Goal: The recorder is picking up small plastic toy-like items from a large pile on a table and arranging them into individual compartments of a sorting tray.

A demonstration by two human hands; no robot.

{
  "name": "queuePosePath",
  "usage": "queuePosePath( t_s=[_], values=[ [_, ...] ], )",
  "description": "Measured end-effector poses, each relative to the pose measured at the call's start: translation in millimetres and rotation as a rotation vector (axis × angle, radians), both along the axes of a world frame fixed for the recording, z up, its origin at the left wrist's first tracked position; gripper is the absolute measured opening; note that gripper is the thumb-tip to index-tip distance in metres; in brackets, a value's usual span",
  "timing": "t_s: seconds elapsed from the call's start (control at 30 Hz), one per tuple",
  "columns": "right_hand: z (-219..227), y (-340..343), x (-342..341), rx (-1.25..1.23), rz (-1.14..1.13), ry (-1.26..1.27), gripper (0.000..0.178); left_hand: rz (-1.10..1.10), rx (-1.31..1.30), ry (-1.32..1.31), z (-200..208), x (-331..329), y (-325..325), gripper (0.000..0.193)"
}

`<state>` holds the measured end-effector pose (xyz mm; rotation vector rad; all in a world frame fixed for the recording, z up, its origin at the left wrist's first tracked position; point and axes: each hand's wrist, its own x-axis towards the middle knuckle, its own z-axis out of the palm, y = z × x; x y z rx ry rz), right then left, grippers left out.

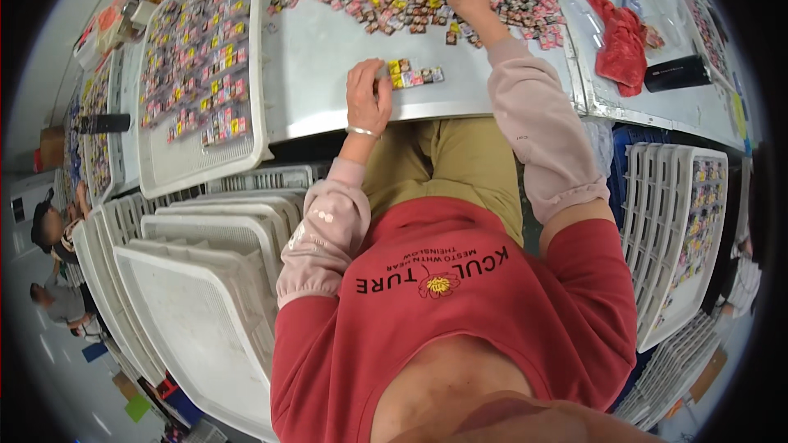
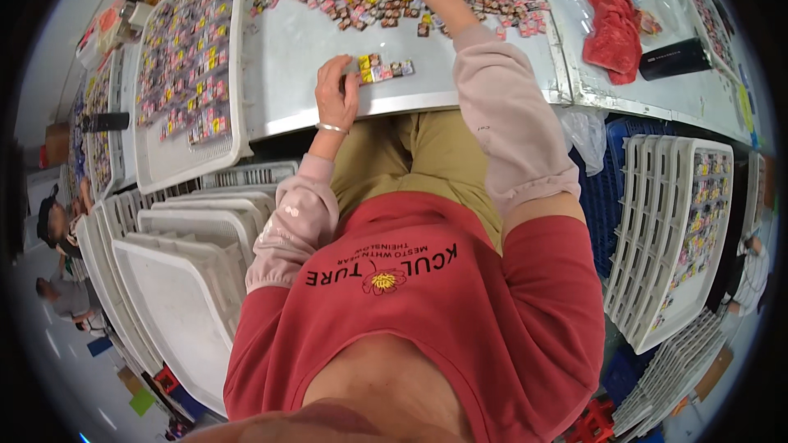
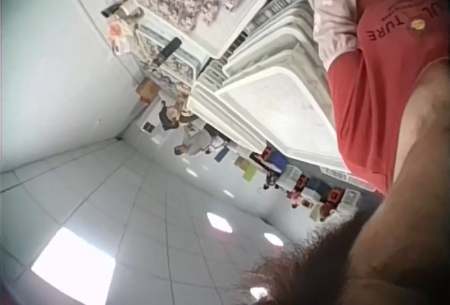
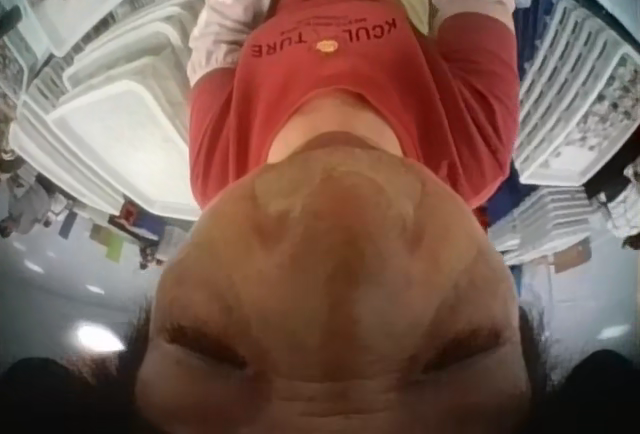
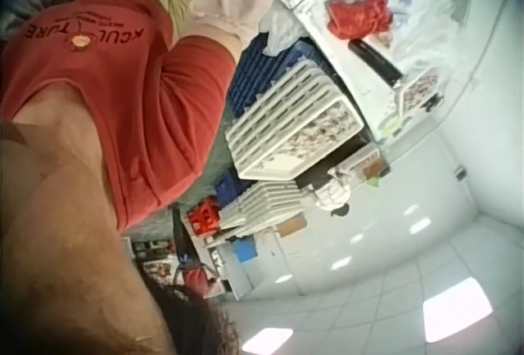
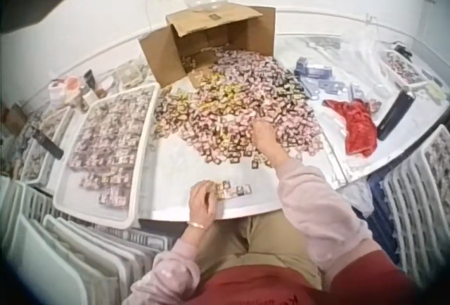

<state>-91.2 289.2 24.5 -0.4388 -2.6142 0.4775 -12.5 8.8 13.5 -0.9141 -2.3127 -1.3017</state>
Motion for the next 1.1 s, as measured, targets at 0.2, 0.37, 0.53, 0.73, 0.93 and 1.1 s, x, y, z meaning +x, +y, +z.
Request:
queuePosePath(
  t_s=[0.2, 0.37, 0.53, 0.73, 0.93, 1.1],
  values=[
    [4.2, 12.4, 16.3, -0.02, 0.118, -0.057, 0.028, -0.007, -0.148, 0.011, -1.0, -4.4, 2.3, 0.034],
    [9.8, -32.1, 54.5, -0.589, 0.361, -0.036, 0.022, 0.004, -0.433, 0.128, 3.2, 5.9, 1.5, 0.039],
    [-7.2, -99.2, 87.1, -0.468, 0.378, 0.072, 0.016, -0.005, -0.536, 0.152, 0.3, 5.1, 3.9, 0.043],
    [-3.2, -106.2, 93.9, -0.365, 0.392, 0.084, 0.009, 0.007, -0.625, 0.191, 0.4, 6.0, 3.4, 0.046],
    [-7.6, -112.8, 99.4, -0.231, 0.347, 0.161, 0.007, -0.031, -0.618, 0.102, -2.7, 5.9, 1.3, 0.05],
    [-2.8, -96.5, 108.2, -0.206, 0.547, 0.005, 0.009, -0.022, -0.579, 0.1, -0.1, 8.4, -0.6, 0.051]
  ],
)
